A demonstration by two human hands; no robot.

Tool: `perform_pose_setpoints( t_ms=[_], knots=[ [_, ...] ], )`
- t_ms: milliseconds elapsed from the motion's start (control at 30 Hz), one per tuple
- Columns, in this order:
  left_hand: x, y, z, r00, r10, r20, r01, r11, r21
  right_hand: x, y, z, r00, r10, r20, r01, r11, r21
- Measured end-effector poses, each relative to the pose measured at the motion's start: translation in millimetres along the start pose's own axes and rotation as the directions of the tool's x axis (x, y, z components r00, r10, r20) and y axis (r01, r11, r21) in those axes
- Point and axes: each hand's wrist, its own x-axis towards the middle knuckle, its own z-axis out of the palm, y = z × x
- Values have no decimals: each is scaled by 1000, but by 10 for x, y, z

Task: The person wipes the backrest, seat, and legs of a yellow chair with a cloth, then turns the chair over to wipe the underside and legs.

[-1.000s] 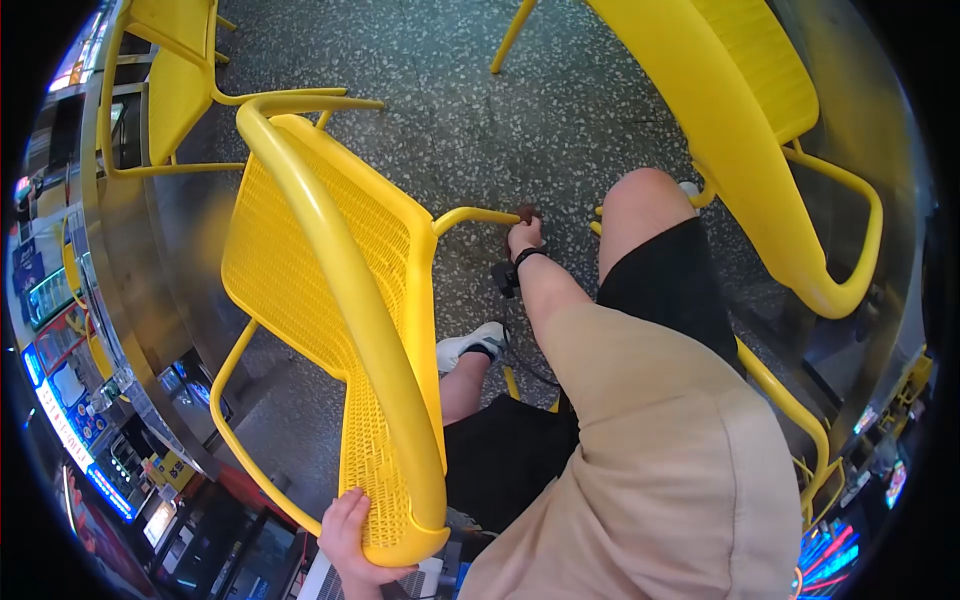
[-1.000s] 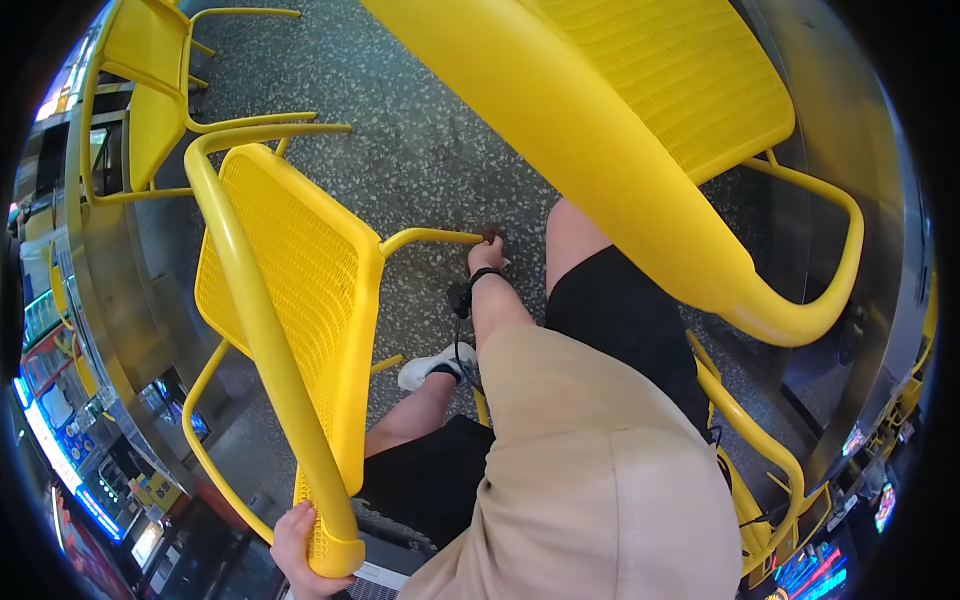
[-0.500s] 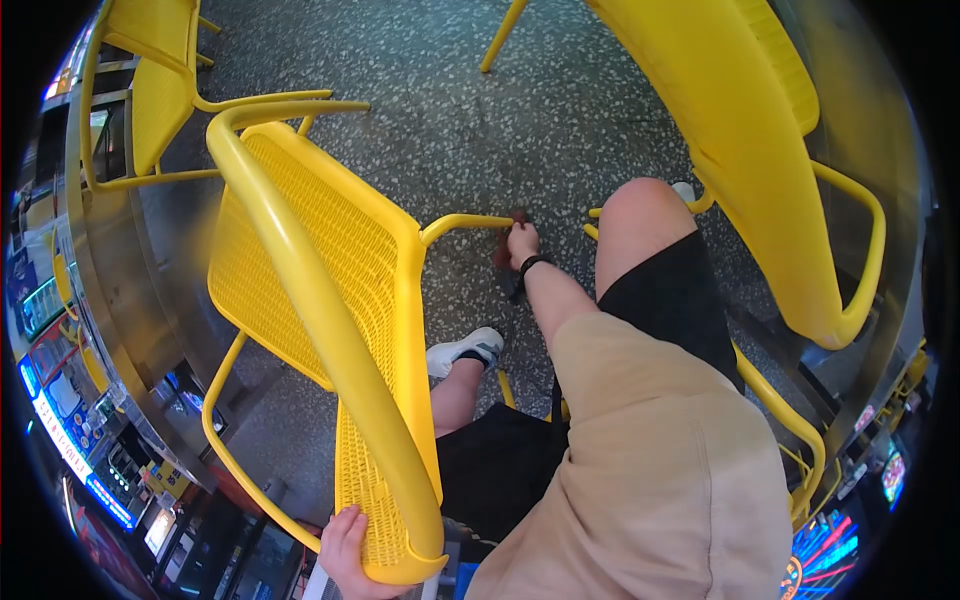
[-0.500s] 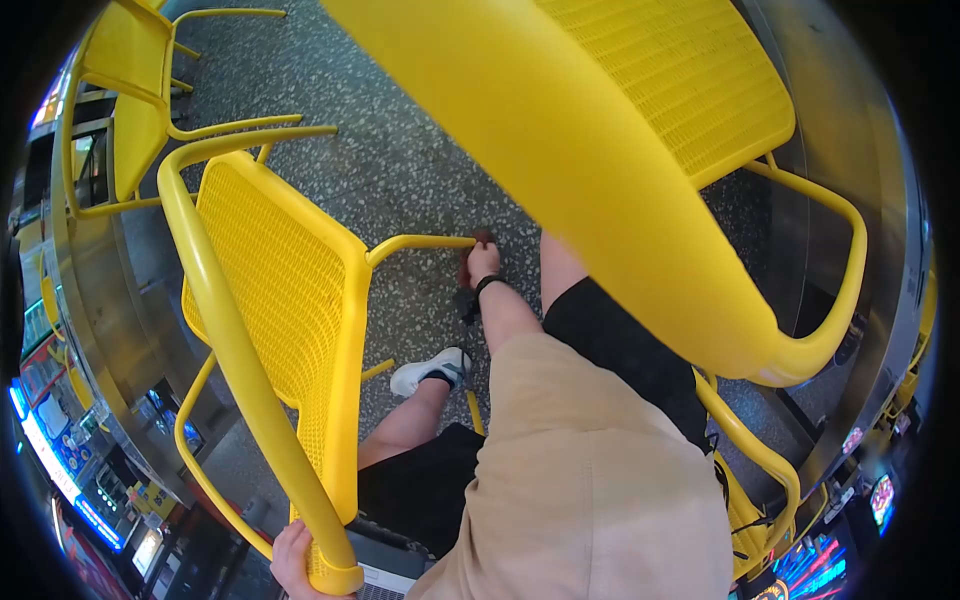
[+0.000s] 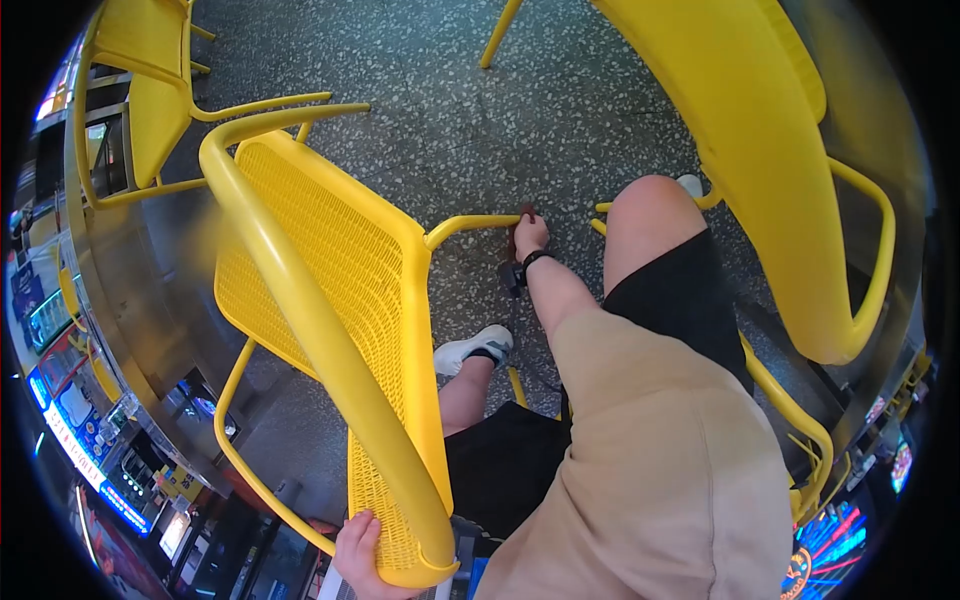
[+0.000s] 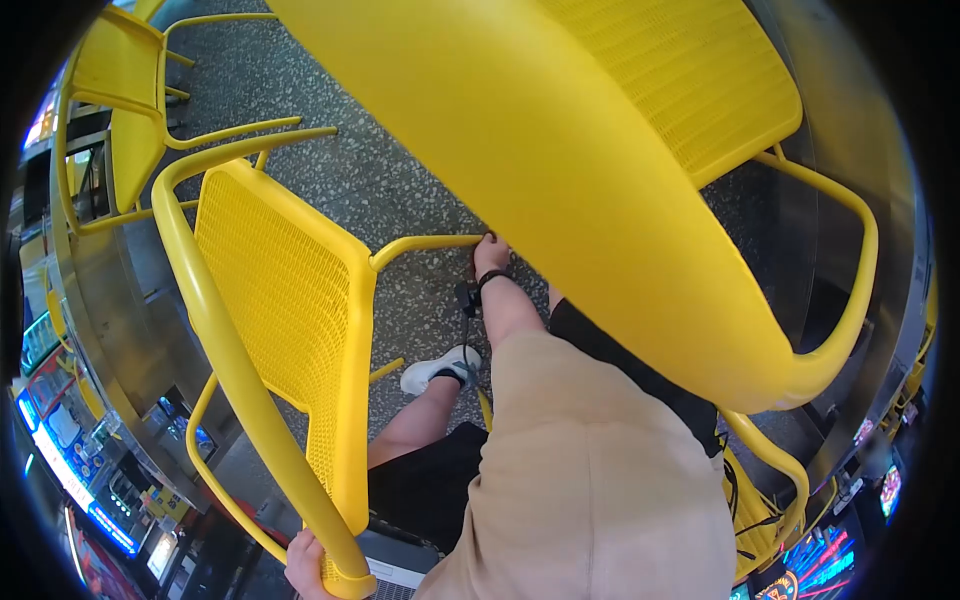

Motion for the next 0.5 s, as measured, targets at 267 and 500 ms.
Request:
perform_pose_setpoints(
  t_ms=[267,500],
  knots=[
    [56,34,27,1000,-13,-11,14,1000,15,792,319,204,989,103,109,-53,919,-391],
    [52,-8,-35,1000,17,12,-17,1000,0,-665,-44,353,953,-23,303,-76,947,312]
  ],
)
